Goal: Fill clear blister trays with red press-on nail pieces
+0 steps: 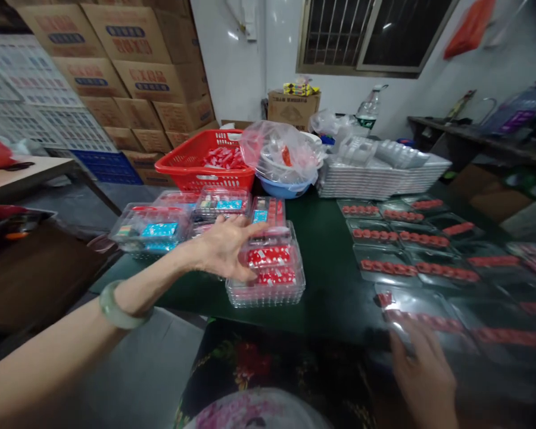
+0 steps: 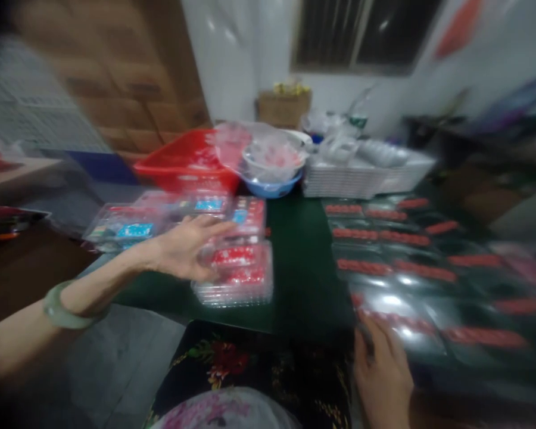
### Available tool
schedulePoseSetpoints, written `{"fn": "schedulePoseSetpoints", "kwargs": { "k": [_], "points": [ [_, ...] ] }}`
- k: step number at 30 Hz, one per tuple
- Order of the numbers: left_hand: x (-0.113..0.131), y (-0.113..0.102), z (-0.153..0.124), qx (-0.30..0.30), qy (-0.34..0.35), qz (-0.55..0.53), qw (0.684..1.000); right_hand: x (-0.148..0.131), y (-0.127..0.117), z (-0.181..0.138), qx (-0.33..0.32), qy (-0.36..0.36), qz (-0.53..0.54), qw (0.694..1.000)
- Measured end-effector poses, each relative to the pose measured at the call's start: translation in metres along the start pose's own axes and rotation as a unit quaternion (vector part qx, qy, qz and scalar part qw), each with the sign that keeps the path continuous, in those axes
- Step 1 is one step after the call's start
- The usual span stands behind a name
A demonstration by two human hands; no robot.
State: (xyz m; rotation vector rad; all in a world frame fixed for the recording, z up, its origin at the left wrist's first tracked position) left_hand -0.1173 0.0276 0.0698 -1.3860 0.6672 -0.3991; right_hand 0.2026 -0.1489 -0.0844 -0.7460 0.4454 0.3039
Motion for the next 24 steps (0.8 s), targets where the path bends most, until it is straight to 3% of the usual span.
{"fn": "schedulePoseSetpoints", "kwargs": {
  "k": [3, 9, 15, 18, 21, 22, 24],
  "points": [
    [0.027, 0.013, 0.003, -0.019, 0.032, 0.031, 0.999, 0.006, -0.008, -0.007, -0.018, 0.008, -0.060, 0.998],
    [0.030, 0.035, 0.004, -0.033, 0.032, 0.065, 0.997, 0.018, -0.007, -0.020, -0.100, -0.003, -0.119, 0.988],
    [0.032, 0.024, -0.001, 0.026, 0.009, 0.091, 0.996, 0.018, -0.007, -0.022, -0.107, -0.018, -0.089, 0.990],
    [0.052, 0.006, -0.016, 0.111, 0.003, 0.016, 0.994, 0.017, -0.014, -0.025, -0.103, -0.030, -0.071, 0.992],
    [0.089, -0.002, -0.039, 0.174, 0.001, -0.139, 0.975, 0.012, -0.020, -0.028, -0.128, -0.070, -0.064, 0.987],
    [0.106, 0.002, -0.045, 0.167, 0.018, -0.197, 0.966, 0.009, -0.022, -0.028, -0.140, -0.088, -0.065, 0.984],
    [0.147, 0.022, -0.050, 0.056, 0.089, -0.325, 0.940, 0.002, -0.026, -0.027, -0.150, -0.129, -0.069, 0.978]
  ]
}}
Point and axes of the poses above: each hand's wrist, its own z-axis towards the middle knuckle, its own y-axis out of the palm, x = y × z, the point moved 4 cm from there along z, towards the middle knuckle, and after that the axes turned 14 degrees about z, right-handed, at the moved point
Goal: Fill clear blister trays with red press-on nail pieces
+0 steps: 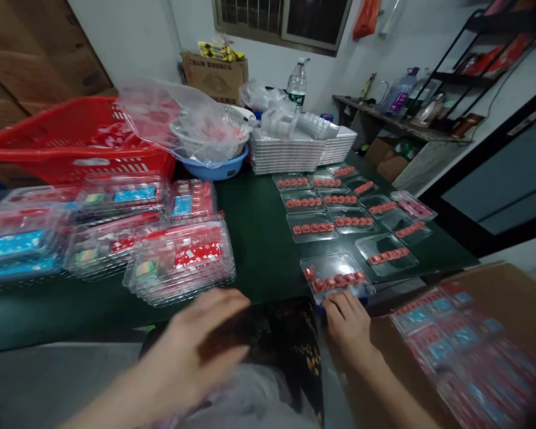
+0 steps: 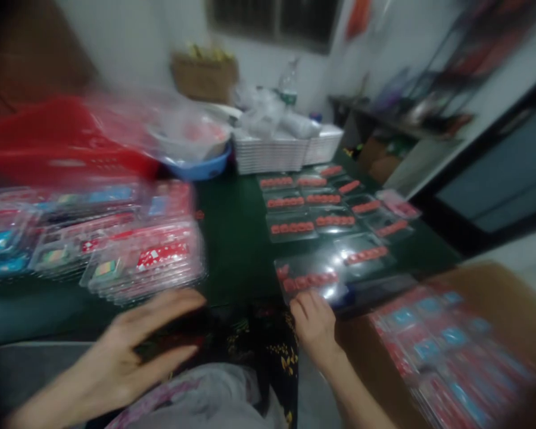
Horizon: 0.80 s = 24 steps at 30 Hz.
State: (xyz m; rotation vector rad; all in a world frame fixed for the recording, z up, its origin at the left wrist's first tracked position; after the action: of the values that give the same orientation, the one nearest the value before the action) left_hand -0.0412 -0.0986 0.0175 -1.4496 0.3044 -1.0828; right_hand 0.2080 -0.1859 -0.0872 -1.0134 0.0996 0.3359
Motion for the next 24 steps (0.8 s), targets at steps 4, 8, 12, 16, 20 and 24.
{"fn": "schedulePoseSetpoints", "kwargs": {
  "k": [4, 8, 12, 16, 20, 24],
  "points": [
    [0.012, 0.067, 0.015, -0.059, -0.084, -0.214, 0.971, -0.018, -0.011, 0.013, 0.027, -0.072, 0.001, 0.997],
    [0.007, 0.070, 0.047, 0.091, -0.128, -0.181, 0.971, -0.040, -0.014, 0.033, 0.030, -0.128, 0.015, 0.991],
    [0.005, 0.055, 0.073, 0.097, -0.096, 0.007, 0.991, -0.052, -0.013, 0.047, 0.023, -0.172, 0.011, 0.985],
    [-0.003, 0.058, 0.087, 0.058, -0.098, 0.053, 0.992, -0.050, -0.011, 0.046, 0.000, -0.195, 0.004, 0.981],
    [-0.007, 0.054, 0.099, 0.127, -0.122, 0.066, 0.982, -0.045, -0.015, 0.041, -0.009, -0.192, -0.011, 0.981],
    [0.001, 0.042, 0.099, 0.220, -0.126, 0.083, 0.964, -0.044, -0.030, 0.046, 0.013, -0.192, -0.027, 0.981]
  ]
}}
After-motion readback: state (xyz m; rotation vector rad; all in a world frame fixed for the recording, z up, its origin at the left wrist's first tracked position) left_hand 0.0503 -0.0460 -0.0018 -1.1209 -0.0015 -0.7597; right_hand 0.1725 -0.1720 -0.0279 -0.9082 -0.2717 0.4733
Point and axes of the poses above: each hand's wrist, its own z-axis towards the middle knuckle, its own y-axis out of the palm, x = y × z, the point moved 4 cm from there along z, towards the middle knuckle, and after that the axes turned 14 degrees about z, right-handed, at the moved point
